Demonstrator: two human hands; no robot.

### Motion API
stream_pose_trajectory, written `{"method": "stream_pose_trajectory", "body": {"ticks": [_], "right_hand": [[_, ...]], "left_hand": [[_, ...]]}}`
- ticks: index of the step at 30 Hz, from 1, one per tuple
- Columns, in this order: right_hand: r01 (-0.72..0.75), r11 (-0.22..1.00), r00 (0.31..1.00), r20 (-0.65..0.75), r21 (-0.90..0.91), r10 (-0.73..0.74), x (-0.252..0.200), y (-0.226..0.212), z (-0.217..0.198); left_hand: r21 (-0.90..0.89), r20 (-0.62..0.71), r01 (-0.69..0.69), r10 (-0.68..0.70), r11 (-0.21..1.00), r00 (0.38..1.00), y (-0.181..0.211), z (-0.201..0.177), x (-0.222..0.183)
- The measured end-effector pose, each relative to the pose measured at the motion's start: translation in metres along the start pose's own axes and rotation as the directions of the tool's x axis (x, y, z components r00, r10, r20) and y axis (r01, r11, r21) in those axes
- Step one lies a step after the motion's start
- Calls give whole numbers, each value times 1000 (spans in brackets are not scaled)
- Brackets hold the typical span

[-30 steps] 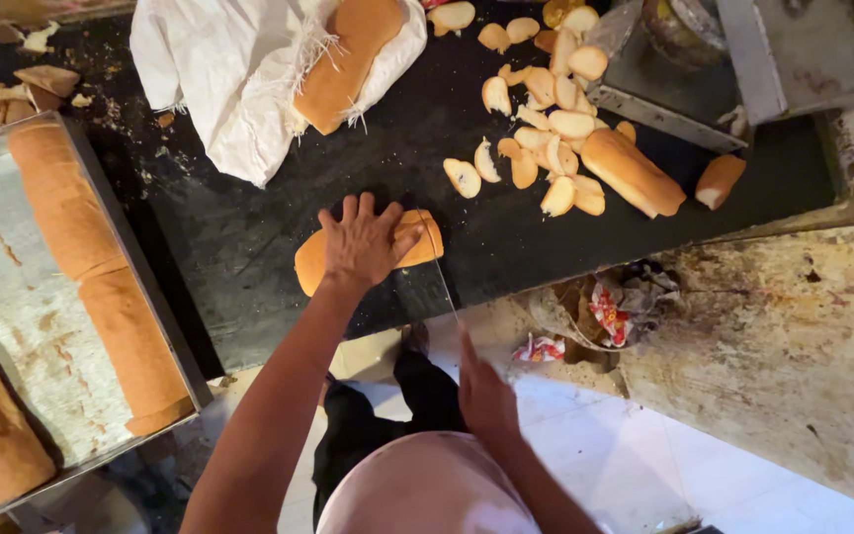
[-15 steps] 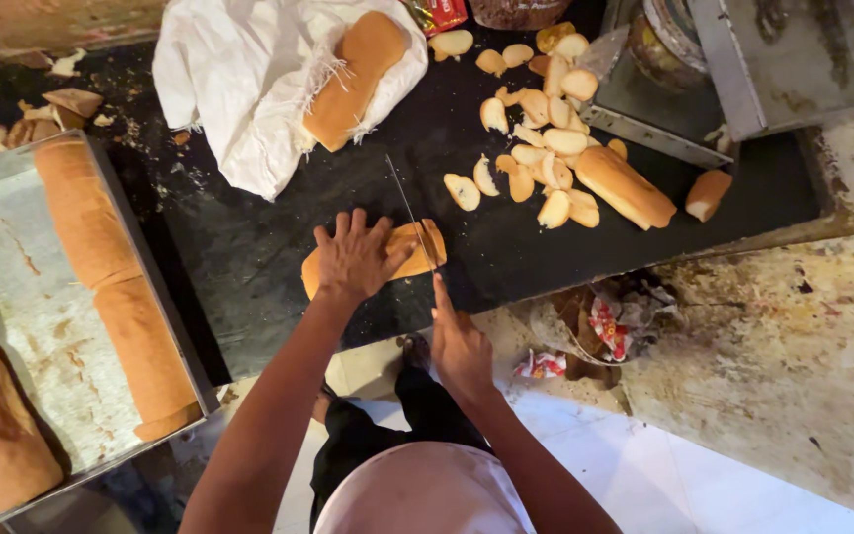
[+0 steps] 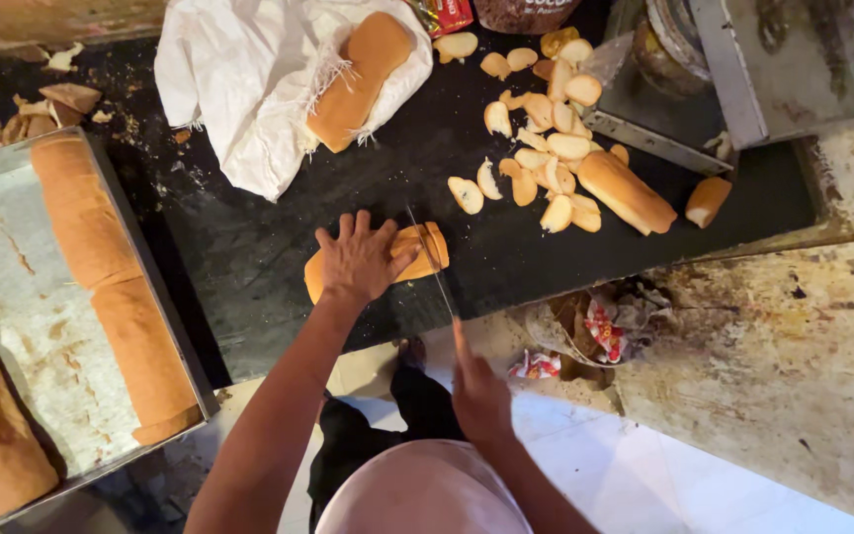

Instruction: The person slices long loaves of bread into thin rounds using a knife on a work surface and places the sliced pieces and remaining loaves into a metal tray.

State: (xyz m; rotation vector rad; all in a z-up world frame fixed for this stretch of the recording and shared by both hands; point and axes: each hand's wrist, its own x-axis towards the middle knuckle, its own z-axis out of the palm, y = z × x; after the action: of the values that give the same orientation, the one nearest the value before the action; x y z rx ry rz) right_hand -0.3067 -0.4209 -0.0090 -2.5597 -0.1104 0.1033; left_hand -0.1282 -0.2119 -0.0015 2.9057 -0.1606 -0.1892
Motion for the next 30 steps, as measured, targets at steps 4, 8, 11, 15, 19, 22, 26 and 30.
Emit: {"method": "stream_pose_trajectory", "body": {"ticks": [4,8,11,15,19,22,26,30], "right_hand": [[16,998,1000,-21,-64,-17,83,2,41],[-89,995,990,110,-32,92,3,24,22],[-82,996,992,92,-39,85,-3,27,22],[101,995,978,-182,13,-97,40,7,26],[160,986,970,-194,44,-148,57,-17,19],[116,992,981,-162,57,-105,60,-25,21],[51,999,994,-101,20,-48,62,-29,21],[50,999,994,-100,9,-48,64,-24,24]], "left_hand": [[-29,-32,-9,8,1000,999,2,4,-1],[-21,15,5,-4,1000,1000,-2,7,3],[15,-71,-36,37,999,997,-6,17,6],[11,-101,-45,46,999,994,-14,25,2],[11,-51,-2,3,1000,999,-13,12,-2],[-12,-39,5,-6,1000,999,-11,7,-3],[2,-57,-4,4,1000,998,-12,5,-3],[-14,-5,6,-6,1000,1000,-11,4,-1]]}}
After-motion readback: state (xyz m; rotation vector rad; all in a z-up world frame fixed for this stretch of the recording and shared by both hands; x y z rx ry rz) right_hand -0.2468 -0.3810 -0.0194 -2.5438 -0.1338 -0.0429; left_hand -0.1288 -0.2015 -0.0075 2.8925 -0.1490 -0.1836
